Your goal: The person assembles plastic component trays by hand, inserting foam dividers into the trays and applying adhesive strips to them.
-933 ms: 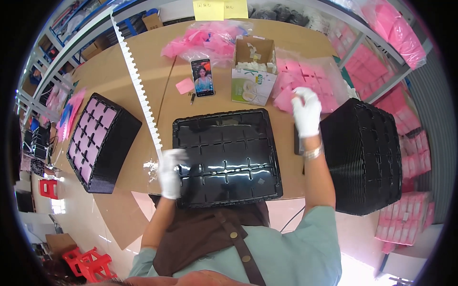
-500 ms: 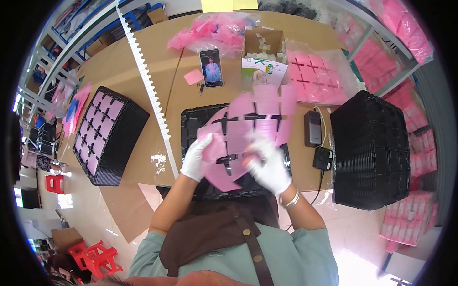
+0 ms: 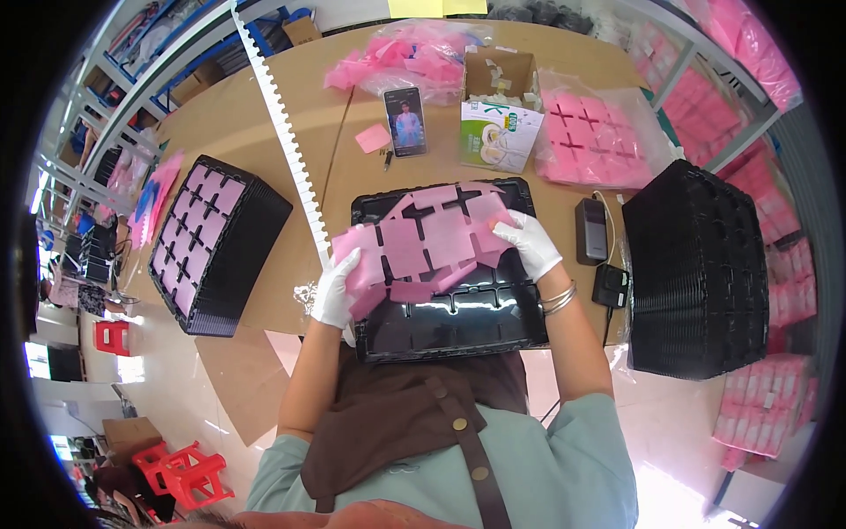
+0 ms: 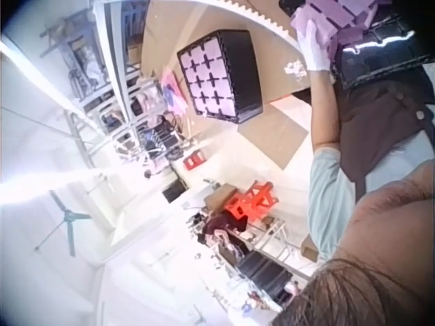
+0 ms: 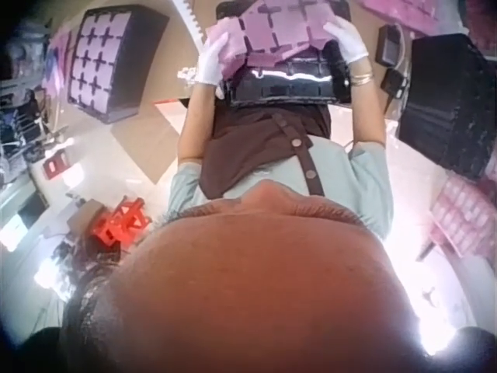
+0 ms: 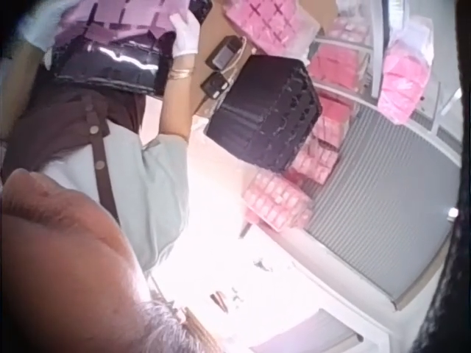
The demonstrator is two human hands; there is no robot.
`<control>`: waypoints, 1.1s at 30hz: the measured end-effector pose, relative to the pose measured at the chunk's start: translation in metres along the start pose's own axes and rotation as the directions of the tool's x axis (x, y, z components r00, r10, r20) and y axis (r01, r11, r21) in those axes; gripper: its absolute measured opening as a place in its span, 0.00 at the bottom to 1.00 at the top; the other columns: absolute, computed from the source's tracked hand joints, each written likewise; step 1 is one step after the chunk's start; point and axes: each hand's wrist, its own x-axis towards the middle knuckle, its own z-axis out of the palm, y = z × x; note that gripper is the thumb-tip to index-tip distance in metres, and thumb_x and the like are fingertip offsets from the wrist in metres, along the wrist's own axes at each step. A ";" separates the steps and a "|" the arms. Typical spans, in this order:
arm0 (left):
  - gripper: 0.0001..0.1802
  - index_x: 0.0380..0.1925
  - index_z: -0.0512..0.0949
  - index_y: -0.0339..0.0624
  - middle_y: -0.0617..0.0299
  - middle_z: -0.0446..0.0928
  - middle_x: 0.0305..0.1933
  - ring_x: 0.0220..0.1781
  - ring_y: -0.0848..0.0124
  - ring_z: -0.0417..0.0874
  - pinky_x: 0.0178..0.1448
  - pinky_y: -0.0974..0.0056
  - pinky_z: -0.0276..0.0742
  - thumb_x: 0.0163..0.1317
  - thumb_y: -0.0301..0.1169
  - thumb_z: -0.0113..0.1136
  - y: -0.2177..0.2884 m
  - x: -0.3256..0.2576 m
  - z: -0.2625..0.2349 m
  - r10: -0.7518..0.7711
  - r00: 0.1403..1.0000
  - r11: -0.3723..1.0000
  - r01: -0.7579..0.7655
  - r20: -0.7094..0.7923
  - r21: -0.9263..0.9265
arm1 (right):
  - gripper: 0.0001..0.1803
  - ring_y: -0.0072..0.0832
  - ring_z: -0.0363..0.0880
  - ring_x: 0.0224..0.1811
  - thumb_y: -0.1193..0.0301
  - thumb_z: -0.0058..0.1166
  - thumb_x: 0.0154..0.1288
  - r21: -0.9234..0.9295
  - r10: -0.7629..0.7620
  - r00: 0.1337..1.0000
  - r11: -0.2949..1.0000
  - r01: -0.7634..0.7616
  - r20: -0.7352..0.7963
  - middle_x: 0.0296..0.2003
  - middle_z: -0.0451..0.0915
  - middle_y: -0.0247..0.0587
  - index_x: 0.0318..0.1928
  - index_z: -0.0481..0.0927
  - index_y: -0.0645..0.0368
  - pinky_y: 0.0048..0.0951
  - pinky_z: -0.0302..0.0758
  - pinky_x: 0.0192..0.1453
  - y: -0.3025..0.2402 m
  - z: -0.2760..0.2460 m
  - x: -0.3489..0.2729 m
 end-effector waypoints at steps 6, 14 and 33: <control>0.31 0.67 0.59 0.43 0.60 0.68 0.60 0.55 0.72 0.72 0.58 0.67 0.71 0.64 0.27 0.53 0.039 -0.023 0.025 0.125 0.953 0.991 -0.109 0.276 -0.074 | 0.30 0.25 0.72 0.54 0.67 0.63 0.57 0.237 -0.270 0.962 0.937 0.256 0.029 0.50 0.76 0.38 0.58 0.69 0.66 0.27 0.65 0.62 -0.040 0.017 -0.012; 0.34 0.66 0.59 0.35 0.60 0.68 0.58 0.57 0.74 0.69 0.61 0.67 0.66 0.61 0.29 0.58 0.054 -0.052 0.037 0.021 0.940 0.968 -0.104 0.340 0.229 | 0.23 0.28 0.74 0.52 0.67 0.61 0.57 0.149 -0.214 0.977 0.965 0.214 -0.013 0.49 0.77 0.41 0.51 0.75 0.65 0.28 0.65 0.61 -0.049 0.006 -0.029; 0.38 0.67 0.55 0.32 0.63 0.72 0.48 0.47 0.78 0.70 0.54 0.71 0.66 0.56 0.21 0.59 0.065 -0.095 0.026 0.205 0.834 0.886 -0.381 0.513 0.265 | 0.36 0.34 0.80 0.38 0.65 0.72 0.44 0.505 -0.575 0.797 0.752 0.424 0.187 0.39 0.80 0.49 0.51 0.72 0.71 0.33 0.78 0.44 -0.061 -0.015 -0.116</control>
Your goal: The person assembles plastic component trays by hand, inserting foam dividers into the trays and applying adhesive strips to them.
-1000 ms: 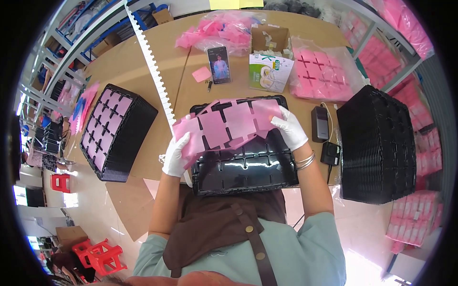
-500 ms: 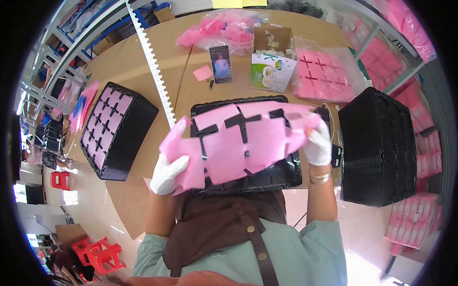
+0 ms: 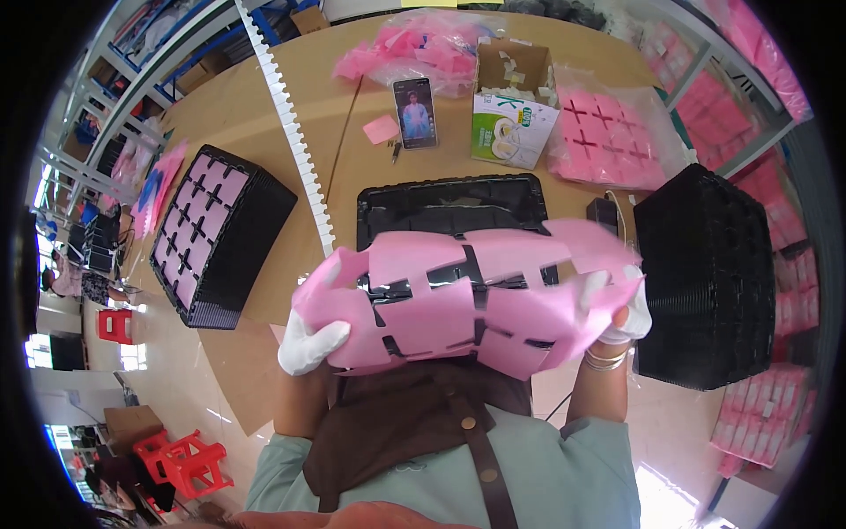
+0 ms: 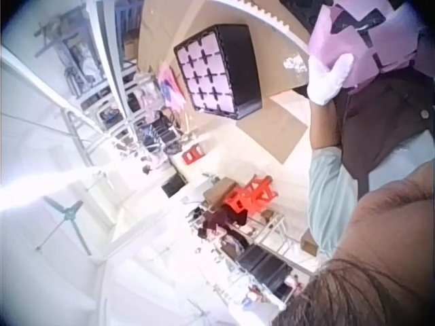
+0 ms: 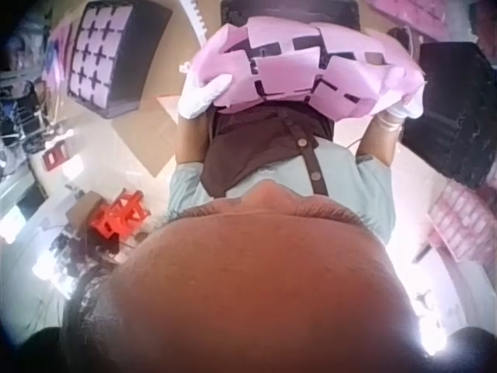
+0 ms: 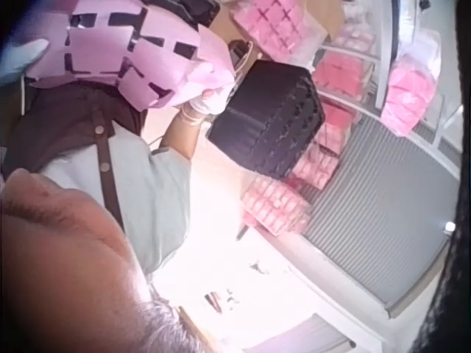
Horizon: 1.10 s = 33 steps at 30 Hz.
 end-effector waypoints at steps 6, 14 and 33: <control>0.38 0.66 0.56 0.31 0.63 0.74 0.43 0.44 0.77 0.72 0.51 0.70 0.68 0.56 0.23 0.60 -0.012 0.007 -0.007 0.130 0.992 0.990 -0.130 0.000 0.062 | 0.28 0.26 0.78 0.31 0.61 0.70 0.47 -0.340 -0.034 0.968 0.939 -0.055 -0.250 0.33 0.79 0.41 0.43 0.75 0.67 0.21 0.72 0.32 0.003 0.006 0.001; 0.38 0.68 0.55 0.36 0.65 0.74 0.38 0.39 0.81 0.74 0.49 0.73 0.71 0.59 0.30 0.60 -0.101 0.048 -0.046 -0.197 0.948 0.955 0.243 -0.250 0.170 | 0.41 0.22 0.72 0.51 0.73 0.61 0.54 -0.293 0.241 0.837 0.859 -0.420 -0.491 0.49 0.74 0.35 0.66 0.57 0.68 0.23 0.67 0.59 0.065 -0.048 0.009; 0.50 0.70 0.42 0.37 0.48 0.71 0.47 0.27 0.70 0.78 0.36 0.67 0.78 0.51 0.19 0.60 -0.146 0.011 -0.018 -0.112 0.819 0.778 0.425 -0.563 0.464 | 0.37 0.21 0.75 0.20 0.80 0.55 0.57 -0.349 0.316 0.571 0.544 -0.763 -0.757 0.26 0.75 0.36 0.67 0.56 0.67 0.20 0.74 0.21 0.092 -0.065 0.017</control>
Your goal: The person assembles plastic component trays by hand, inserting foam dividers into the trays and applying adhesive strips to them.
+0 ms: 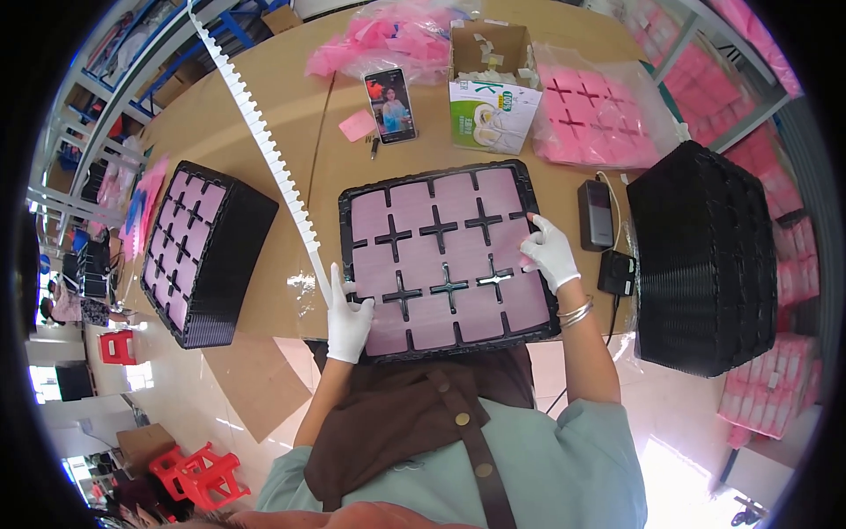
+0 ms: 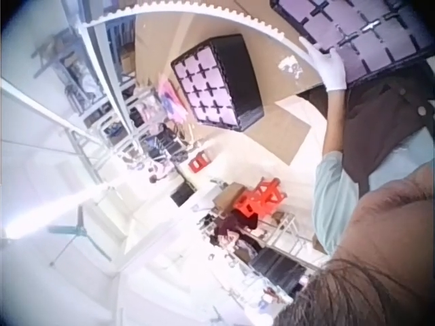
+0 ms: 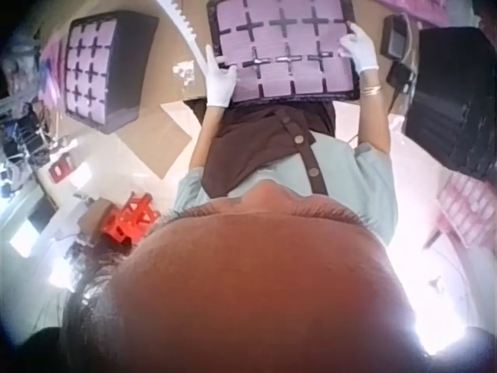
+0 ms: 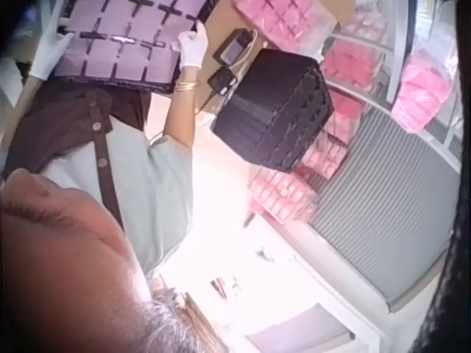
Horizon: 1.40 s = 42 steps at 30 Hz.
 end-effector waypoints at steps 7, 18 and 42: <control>0.46 0.69 0.48 0.35 0.50 0.69 0.47 0.37 0.66 0.76 0.41 0.66 0.78 0.51 0.18 0.60 0.002 -0.007 0.002 0.144 0.989 0.980 -0.137 -0.042 0.142 | 0.35 0.18 0.74 0.20 0.80 0.55 0.57 -0.125 -0.077 0.995 0.990 0.067 -0.071 0.25 0.75 0.34 0.65 0.60 0.67 0.19 0.74 0.21 0.011 0.000 0.003; 0.41 0.68 0.52 0.36 0.50 0.68 0.49 0.36 0.65 0.76 0.42 0.65 0.77 0.54 0.19 0.58 0.002 -0.007 0.001 0.123 0.992 0.979 -0.118 -0.022 0.165 | 0.32 0.17 0.74 0.20 0.76 0.57 0.59 -0.127 -0.112 0.989 0.987 0.099 -0.100 0.26 0.76 0.35 0.64 0.63 0.67 0.18 0.73 0.21 0.017 -0.008 0.004; 0.37 0.63 0.63 0.32 0.46 0.60 0.68 0.69 0.57 0.61 0.71 0.56 0.52 0.67 0.53 0.40 0.008 0.117 0.036 0.395 0.888 0.363 -0.386 0.235 0.848 | 0.11 0.20 0.77 0.41 0.74 0.55 0.62 -0.237 -0.324 0.944 0.923 0.303 -0.056 0.37 0.81 0.35 0.43 0.79 0.66 0.22 0.72 0.49 -0.018 0.033 0.101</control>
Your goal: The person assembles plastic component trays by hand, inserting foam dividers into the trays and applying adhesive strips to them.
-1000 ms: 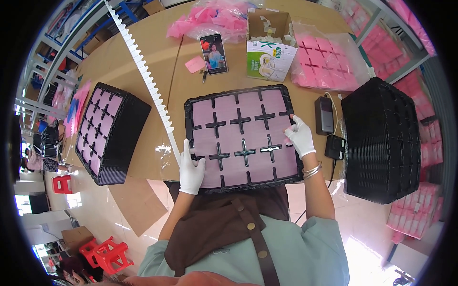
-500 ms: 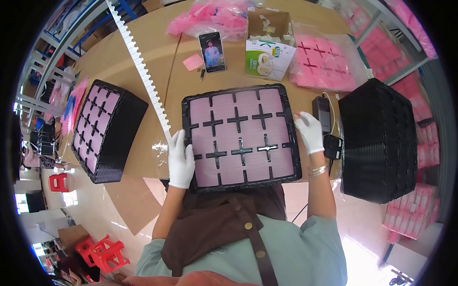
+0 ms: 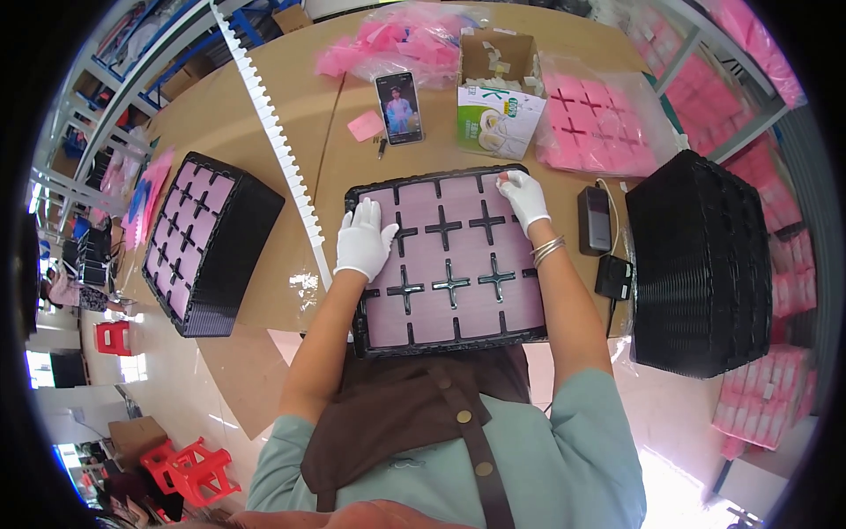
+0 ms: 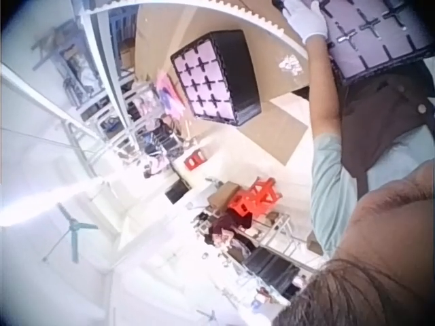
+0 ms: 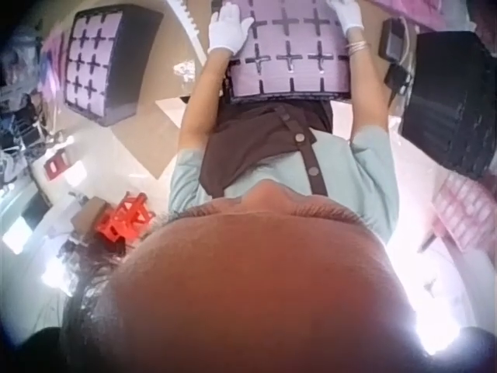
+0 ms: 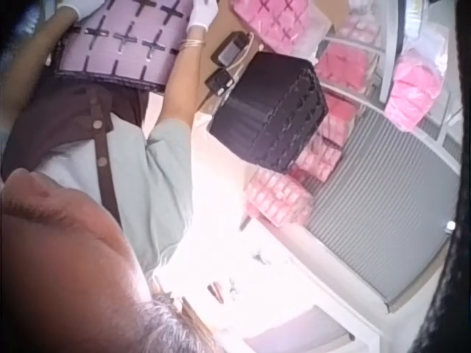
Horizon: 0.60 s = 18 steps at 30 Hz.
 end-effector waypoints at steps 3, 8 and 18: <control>0.36 0.63 0.62 0.32 0.45 0.60 0.68 0.70 0.56 0.60 0.72 0.56 0.51 0.67 0.52 0.42 0.008 -0.014 -0.002 0.056 0.998 0.998 -0.056 -0.001 -0.024 | 0.11 0.21 0.77 0.40 0.74 0.55 0.62 -0.018 0.038 0.998 0.999 -0.037 0.057 0.37 0.81 0.36 0.43 0.78 0.67 0.22 0.72 0.49 -0.003 -0.005 -0.006; 0.31 0.60 0.64 0.31 0.43 0.63 0.65 0.68 0.54 0.63 0.71 0.53 0.54 0.65 0.45 0.49 -0.003 -0.046 -0.024 0.108 0.994 0.956 -0.097 0.023 -0.277 | 0.10 0.22 0.78 0.37 0.74 0.54 0.63 0.195 0.145 0.974 0.964 -0.178 0.174 0.38 0.80 0.39 0.43 0.77 0.67 0.21 0.75 0.45 0.001 -0.029 -0.026; 0.20 0.48 0.74 0.37 0.50 0.74 0.54 0.58 0.52 0.73 0.64 0.55 0.65 0.59 0.37 0.59 0.005 -0.106 -0.040 0.300 0.952 0.894 -0.303 -0.063 -0.329 | 0.11 0.26 0.81 0.36 0.72 0.54 0.62 -0.190 0.173 0.922 0.976 -0.111 0.347 0.34 0.81 0.39 0.42 0.79 0.65 0.28 0.77 0.42 -0.006 -0.038 -0.124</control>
